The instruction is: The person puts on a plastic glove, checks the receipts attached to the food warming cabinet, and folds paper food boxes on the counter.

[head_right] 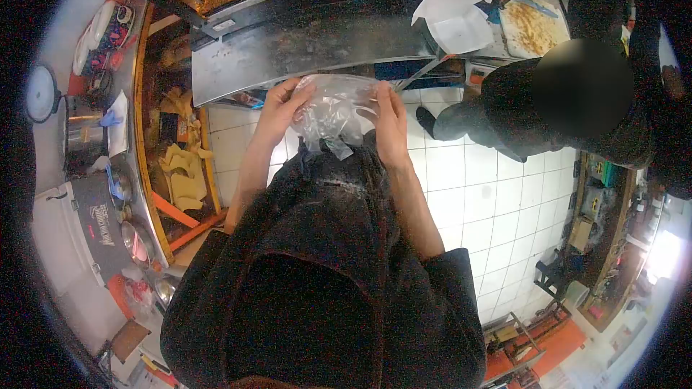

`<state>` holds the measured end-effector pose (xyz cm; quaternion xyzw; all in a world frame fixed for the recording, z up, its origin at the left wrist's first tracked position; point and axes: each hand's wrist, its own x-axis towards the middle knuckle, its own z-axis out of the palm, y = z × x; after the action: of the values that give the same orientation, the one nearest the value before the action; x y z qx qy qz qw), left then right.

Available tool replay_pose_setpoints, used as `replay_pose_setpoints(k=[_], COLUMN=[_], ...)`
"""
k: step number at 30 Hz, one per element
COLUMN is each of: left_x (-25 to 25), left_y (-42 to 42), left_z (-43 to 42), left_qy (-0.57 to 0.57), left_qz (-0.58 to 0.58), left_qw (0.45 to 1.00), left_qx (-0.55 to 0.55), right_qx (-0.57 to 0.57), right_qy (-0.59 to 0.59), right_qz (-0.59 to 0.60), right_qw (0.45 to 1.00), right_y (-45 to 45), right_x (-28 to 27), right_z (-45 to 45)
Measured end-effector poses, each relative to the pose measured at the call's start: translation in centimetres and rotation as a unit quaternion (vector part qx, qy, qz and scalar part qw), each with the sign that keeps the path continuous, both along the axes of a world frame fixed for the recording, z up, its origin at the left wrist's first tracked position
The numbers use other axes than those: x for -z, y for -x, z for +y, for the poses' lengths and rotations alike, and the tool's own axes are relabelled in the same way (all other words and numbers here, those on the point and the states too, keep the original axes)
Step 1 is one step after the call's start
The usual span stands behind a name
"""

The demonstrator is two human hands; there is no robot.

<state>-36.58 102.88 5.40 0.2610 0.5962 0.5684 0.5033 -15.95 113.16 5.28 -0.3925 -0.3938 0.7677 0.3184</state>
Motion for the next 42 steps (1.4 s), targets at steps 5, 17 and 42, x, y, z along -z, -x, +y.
replay_pose_setpoints(k=[5,17,42], left_x=[0.7,0.6,1.2], left_y=[-0.2,2.3,2.7], left_z=[1.0,1.9,2.5], left_qy=[-0.04,0.018,0.024], left_qz=[0.018,-0.01,-0.024], left_qw=[0.999,0.983,0.982], left_qx=[-0.014,0.182,0.186], right_qx=[-0.128,-0.151,-0.224], right_qy=[-0.108,-0.169,-0.229], right_qz=[-0.097,-0.161,-0.193], right_qw=[0.981,0.96,0.927], right_y=[-0.6,-1.7,-3.7], right_x=[0.6,-1.9,-1.4], right_z=[-0.3,3.8,9.9])
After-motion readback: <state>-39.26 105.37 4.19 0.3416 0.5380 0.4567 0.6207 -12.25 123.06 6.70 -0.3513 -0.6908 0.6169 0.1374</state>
